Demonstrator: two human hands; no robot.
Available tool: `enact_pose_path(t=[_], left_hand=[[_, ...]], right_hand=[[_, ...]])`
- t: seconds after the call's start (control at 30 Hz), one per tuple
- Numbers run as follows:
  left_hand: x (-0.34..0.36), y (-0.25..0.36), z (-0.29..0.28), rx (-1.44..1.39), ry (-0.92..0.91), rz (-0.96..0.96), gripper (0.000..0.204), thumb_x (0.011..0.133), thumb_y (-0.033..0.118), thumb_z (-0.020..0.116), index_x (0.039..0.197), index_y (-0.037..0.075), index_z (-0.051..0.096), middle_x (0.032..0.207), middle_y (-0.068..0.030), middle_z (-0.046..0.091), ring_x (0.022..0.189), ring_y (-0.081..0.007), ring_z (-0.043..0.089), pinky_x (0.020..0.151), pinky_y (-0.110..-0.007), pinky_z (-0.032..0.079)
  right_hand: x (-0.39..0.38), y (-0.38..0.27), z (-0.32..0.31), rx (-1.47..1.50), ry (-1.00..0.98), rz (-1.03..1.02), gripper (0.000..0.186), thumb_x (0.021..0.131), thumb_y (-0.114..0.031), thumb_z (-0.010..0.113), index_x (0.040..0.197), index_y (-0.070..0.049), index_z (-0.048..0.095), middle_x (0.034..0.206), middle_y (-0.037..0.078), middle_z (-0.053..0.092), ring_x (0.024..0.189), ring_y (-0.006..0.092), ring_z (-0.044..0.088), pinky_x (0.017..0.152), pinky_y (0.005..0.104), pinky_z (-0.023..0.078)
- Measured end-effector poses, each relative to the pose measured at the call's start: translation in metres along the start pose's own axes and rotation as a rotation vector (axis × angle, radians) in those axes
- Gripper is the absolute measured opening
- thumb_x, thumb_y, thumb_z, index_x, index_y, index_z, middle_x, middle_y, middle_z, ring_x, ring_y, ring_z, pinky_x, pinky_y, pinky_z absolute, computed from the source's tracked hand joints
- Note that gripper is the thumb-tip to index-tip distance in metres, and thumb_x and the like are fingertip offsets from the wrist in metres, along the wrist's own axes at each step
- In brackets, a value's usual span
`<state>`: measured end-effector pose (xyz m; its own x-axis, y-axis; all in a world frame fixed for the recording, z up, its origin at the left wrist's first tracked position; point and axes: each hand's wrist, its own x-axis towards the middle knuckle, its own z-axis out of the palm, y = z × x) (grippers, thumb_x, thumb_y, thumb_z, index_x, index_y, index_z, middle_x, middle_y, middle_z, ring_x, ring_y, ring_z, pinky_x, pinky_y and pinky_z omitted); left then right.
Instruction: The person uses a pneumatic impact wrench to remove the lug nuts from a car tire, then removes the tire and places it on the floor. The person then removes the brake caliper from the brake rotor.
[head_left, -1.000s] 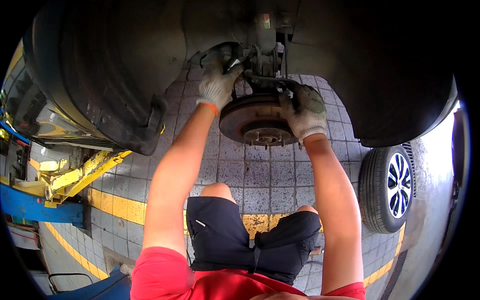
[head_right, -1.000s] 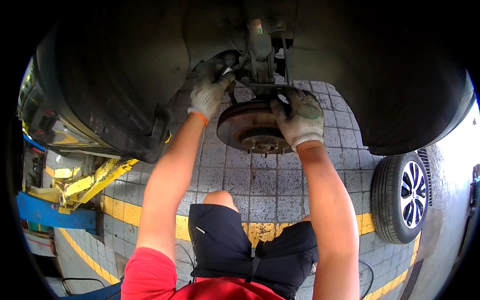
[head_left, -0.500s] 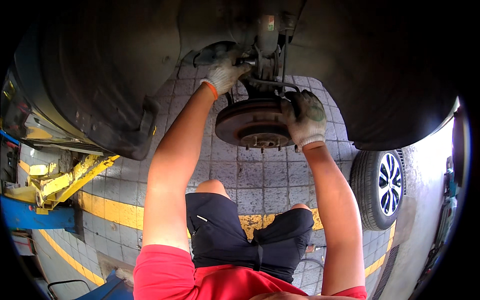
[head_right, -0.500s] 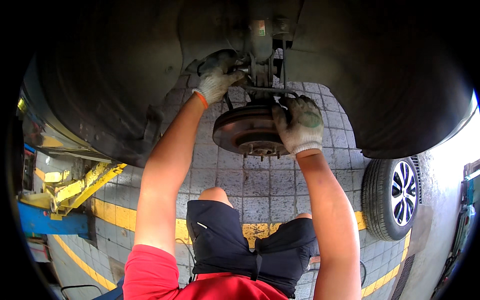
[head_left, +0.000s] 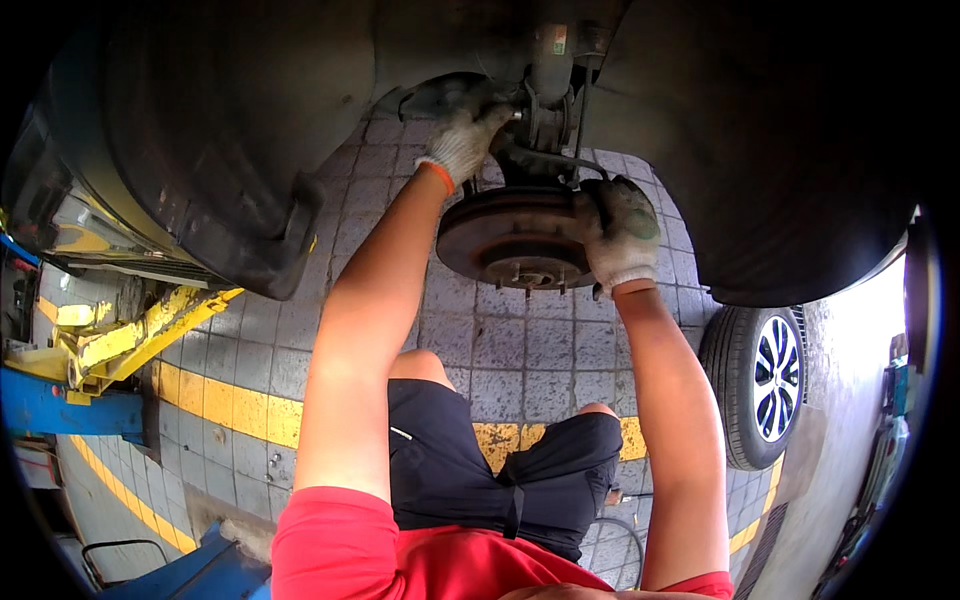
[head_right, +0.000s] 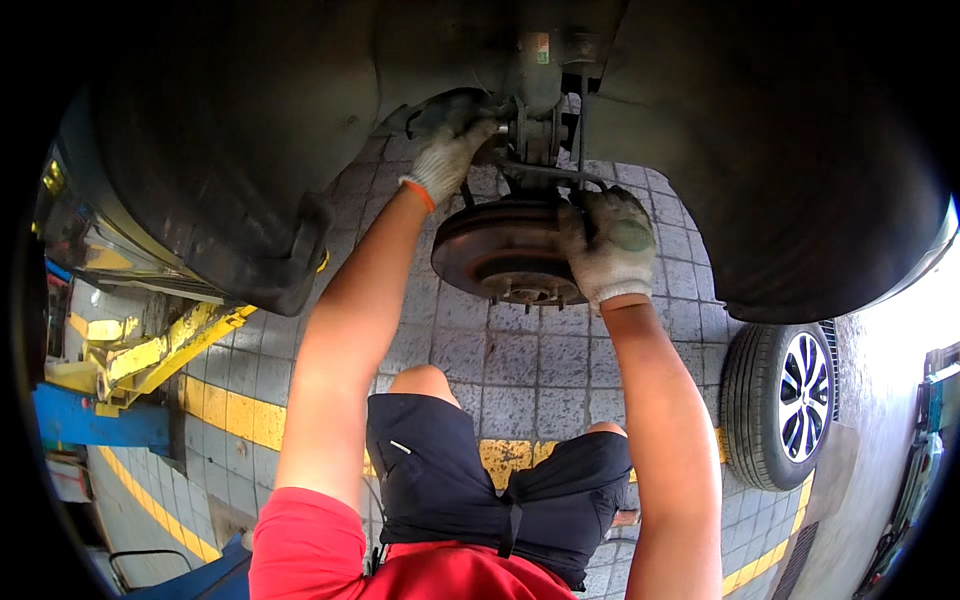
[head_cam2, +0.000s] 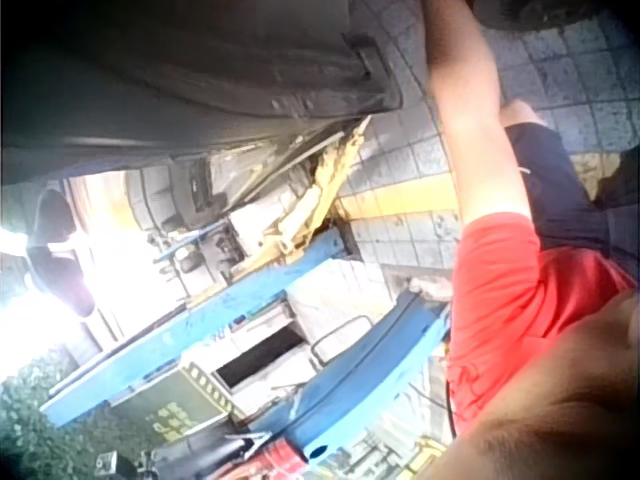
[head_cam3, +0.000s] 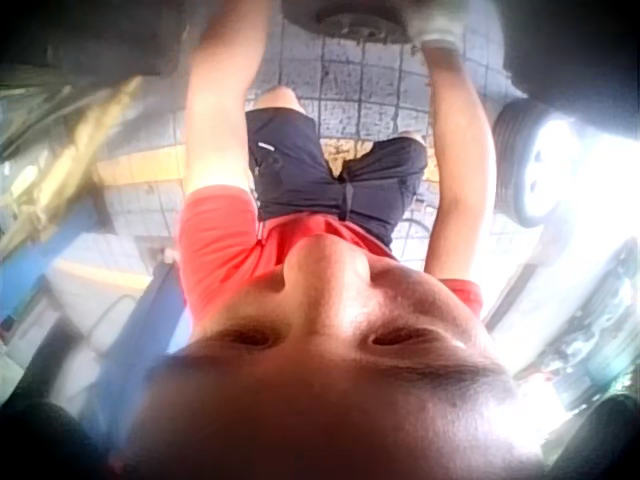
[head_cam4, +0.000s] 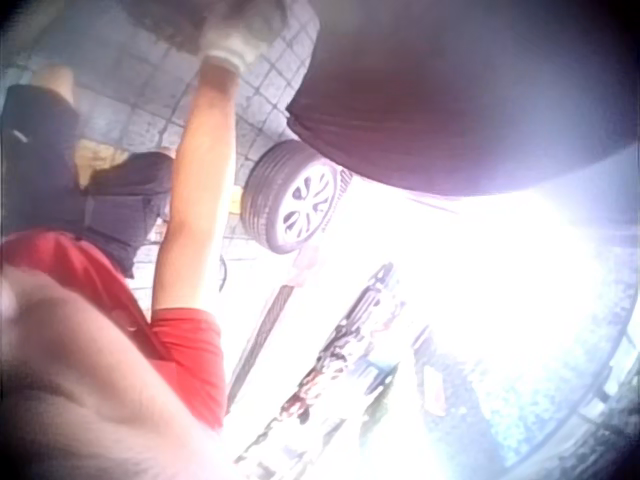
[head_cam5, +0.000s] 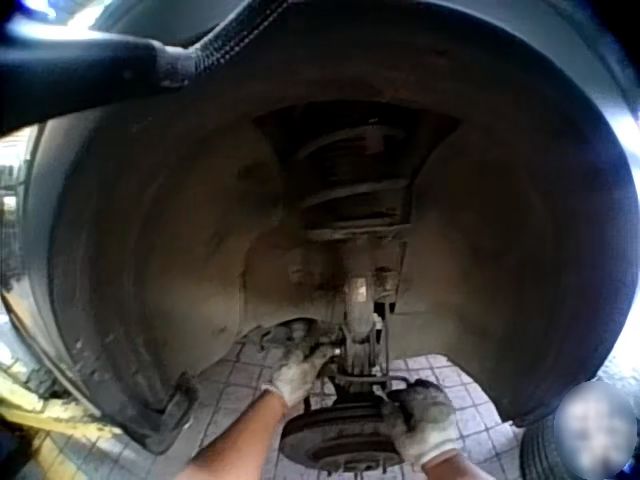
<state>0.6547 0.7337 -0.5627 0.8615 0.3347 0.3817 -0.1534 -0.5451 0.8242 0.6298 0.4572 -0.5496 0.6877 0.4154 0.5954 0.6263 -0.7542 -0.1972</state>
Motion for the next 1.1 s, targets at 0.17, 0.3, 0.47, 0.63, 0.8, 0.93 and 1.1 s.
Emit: enact_pose_path(t=[0.17,0.3,0.47,0.63,0.8,0.93,1.1], left_hand=[[-0.064,-0.021,-0.041,-0.588,0.316,-0.145,0.033,0.099,0.033,0.074,0.117,0.006,0.071,0.107,-0.0051,0.071,0.088,-0.0146,0.064,0.078,-0.031,0.053],[-0.171,-0.187,-0.042,-0.378,0.174,-0.547,0.029,0.1,0.035,0.071,0.086,0.011,0.067,0.075,-0.0022,0.059,0.066,-0.0119,0.054,0.063,-0.033,0.045],[-0.379,-0.397,-0.026,0.729,-1.134,-0.507,0.041,0.101,0.04,0.059,0.126,0.011,0.075,0.126,-0.0118,0.075,0.116,-0.0258,0.069,0.098,-0.042,0.053],[-0.466,-0.411,-0.015,0.494,-1.177,-0.811,0.053,0.101,0.049,0.058,0.139,0.013,0.069,0.143,-0.0138,0.067,0.132,-0.0297,0.063,0.108,-0.043,0.049],[-0.459,-0.39,-0.015,0.445,-1.039,-0.924,0.054,0.1,0.049,0.058,0.137,0.012,0.07,0.142,-0.0168,0.067,0.132,-0.0328,0.062,0.108,-0.045,0.05],[-0.462,-0.381,-0.017,0.452,-1.021,-0.932,0.054,0.1,0.049,0.058,0.136,0.011,0.07,0.141,-0.0191,0.066,0.131,-0.0353,0.062,0.108,-0.046,0.05],[-0.469,-0.377,-0.018,0.472,-1.028,-0.919,0.055,0.099,0.05,0.057,0.134,0.01,0.07,0.14,-0.0221,0.066,0.131,-0.0385,0.062,0.108,-0.047,0.05]], right_hand=[[-0.006,0.003,-0.001,0.021,-0.014,0.039,0.032,0.097,-0.035,0.062,0.11,-0.01,0.076,0.107,0.015,0.072,0.106,0.0379,0.065,0.094,0.0497,0.051],[-0.004,0.0,-0.002,0.007,0.01,0.038,0.029,0.097,-0.033,0.062,0.106,-0.009,0.076,0.104,0.015,0.072,0.105,0.0383,0.065,0.093,0.0498,0.051],[0.001,-0.007,0.003,0.032,0.065,-0.001,0.027,0.097,-0.032,0.063,0.104,-0.01,0.077,0.102,0.014,0.072,0.103,0.0378,0.065,0.093,0.0494,0.051],[-0.005,-0.003,-0.002,0.028,0.001,0.048,0.028,0.098,-0.031,0.063,0.109,-0.009,0.077,0.111,0.016,0.074,0.111,0.0394,0.066,0.099,0.049,0.051],[-0.002,-0.006,-0.002,0.025,0.0,0.053,0.028,0.097,-0.032,0.063,0.108,-0.01,0.077,0.106,0.016,0.073,0.107,0.0394,0.065,0.096,0.0506,0.051],[-0.001,-0.003,0.0,0.048,0.011,0.071,0.029,0.096,-0.035,0.063,0.106,-0.011,0.077,0.104,0.015,0.072,0.105,0.0394,0.064,0.095,0.0512,0.05],[-0.003,-0.004,-0.004,0.048,-0.002,0.092,0.028,0.096,-0.035,0.063,0.102,-0.011,0.076,0.104,0.014,0.073,0.105,0.0391,0.064,0.095,0.0509,0.05]])
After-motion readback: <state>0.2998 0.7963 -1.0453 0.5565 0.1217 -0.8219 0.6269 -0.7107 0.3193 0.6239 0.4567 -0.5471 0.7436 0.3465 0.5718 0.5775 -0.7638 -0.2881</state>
